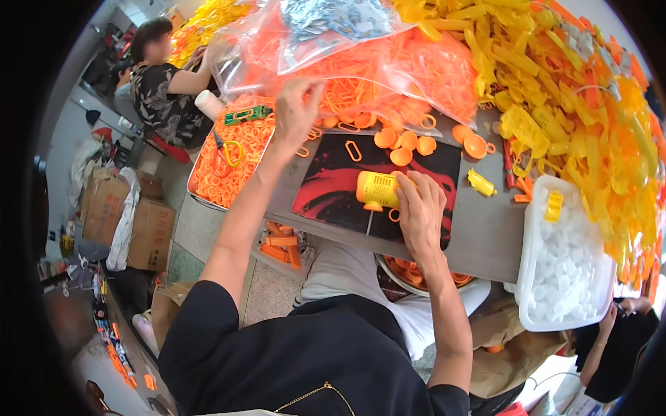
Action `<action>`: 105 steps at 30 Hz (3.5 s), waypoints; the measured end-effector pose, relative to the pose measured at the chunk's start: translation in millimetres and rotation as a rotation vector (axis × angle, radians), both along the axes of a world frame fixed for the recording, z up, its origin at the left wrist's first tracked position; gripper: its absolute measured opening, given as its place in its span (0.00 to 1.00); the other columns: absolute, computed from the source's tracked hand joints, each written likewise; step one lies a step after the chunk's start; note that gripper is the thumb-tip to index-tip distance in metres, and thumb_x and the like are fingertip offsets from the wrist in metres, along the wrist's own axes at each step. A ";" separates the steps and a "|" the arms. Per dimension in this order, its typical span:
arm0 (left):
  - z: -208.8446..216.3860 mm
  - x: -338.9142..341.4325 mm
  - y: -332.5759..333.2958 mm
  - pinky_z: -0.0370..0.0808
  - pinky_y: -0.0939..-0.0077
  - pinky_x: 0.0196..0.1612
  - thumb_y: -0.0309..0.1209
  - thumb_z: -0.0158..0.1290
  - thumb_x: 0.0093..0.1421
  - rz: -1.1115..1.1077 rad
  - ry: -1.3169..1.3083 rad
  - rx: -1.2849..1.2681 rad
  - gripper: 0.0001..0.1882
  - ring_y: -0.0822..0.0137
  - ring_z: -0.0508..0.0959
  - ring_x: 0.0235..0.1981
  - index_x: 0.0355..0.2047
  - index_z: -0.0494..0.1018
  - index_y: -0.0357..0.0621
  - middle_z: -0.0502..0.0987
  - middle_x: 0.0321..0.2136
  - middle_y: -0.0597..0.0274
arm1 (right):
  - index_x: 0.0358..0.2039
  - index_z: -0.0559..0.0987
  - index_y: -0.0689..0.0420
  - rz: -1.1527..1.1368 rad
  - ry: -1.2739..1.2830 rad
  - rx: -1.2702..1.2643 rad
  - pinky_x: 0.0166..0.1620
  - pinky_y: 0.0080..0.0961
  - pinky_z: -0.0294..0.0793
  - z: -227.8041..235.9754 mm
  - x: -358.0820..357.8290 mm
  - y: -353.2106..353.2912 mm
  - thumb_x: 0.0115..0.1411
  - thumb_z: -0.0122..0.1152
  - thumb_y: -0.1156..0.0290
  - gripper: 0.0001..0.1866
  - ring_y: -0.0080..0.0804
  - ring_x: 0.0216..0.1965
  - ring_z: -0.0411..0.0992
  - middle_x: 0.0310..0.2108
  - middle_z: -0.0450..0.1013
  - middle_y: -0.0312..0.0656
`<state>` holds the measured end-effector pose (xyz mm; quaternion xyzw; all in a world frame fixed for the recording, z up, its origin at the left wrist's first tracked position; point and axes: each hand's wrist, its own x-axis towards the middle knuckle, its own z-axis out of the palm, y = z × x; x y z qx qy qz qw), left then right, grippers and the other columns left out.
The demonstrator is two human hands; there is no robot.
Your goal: Assembling plastic toy guns by manually attaching various components to the main yellow body.
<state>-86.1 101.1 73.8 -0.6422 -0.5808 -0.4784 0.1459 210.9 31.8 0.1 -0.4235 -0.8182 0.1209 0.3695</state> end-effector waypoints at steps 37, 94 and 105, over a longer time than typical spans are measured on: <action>36.8 -49.5 104.5 0.55 0.47 0.65 0.34 0.64 0.56 0.209 0.591 0.102 0.12 0.50 0.56 0.68 0.42 0.83 0.58 0.59 0.66 0.56 | 0.50 0.79 0.58 0.002 0.015 -0.017 0.57 0.40 0.63 2.4 -1.8 1.5 0.67 0.54 0.71 0.13 0.43 0.54 0.68 0.51 0.73 0.43; -26.5 149.3 -13.6 0.73 0.76 0.47 0.33 0.65 0.58 -0.755 -0.468 -0.650 0.12 0.72 0.78 0.42 0.37 0.81 0.36 0.80 0.39 0.62 | 0.34 0.79 0.63 0.020 0.419 -0.371 0.41 0.26 0.72 14.6 58.8 32.5 0.59 0.65 0.72 0.08 0.30 0.34 0.72 0.32 0.73 0.41; -27.6 119.0 -52.8 0.73 0.71 0.55 0.31 0.62 0.61 -0.727 -0.324 -0.633 0.08 0.64 0.75 0.51 0.35 0.80 0.38 0.75 0.49 0.58 | 0.37 0.79 0.59 0.035 0.868 -0.757 0.41 0.13 0.66 20.6 47.0 6.3 0.65 0.64 0.70 0.06 0.13 0.36 0.66 0.33 0.71 0.27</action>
